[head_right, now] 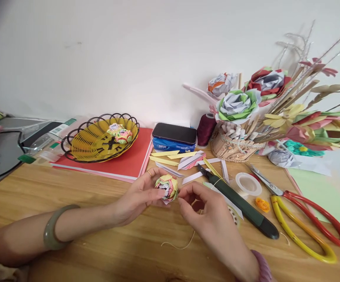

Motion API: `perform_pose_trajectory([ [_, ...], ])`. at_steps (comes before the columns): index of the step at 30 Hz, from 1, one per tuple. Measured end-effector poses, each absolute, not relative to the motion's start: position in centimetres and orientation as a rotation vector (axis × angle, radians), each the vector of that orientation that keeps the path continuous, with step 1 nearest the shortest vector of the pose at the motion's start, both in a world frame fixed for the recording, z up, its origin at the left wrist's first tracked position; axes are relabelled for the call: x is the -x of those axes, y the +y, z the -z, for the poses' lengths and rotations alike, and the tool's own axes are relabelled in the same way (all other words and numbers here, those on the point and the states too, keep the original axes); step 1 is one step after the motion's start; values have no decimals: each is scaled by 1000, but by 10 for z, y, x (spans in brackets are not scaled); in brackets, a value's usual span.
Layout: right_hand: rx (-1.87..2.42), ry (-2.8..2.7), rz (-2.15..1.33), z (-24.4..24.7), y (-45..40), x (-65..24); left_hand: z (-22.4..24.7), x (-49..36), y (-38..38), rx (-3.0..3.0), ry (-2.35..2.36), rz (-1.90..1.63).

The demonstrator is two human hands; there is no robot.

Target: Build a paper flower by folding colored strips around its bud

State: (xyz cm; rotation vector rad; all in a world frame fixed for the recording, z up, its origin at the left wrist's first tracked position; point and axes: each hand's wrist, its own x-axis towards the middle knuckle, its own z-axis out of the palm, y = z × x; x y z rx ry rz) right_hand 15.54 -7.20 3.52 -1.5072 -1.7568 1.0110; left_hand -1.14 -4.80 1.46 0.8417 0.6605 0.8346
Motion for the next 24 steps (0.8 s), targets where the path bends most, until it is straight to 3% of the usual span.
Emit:
perform_pose_trajectory([
  [13,1431,-1346,-1595,-28,-66,-157,-12,10,-47,-828,678,-831],
  [24,1474,-1336,-1585,-30,-63,-158,-11,11,-46,-677,627,-866],
])
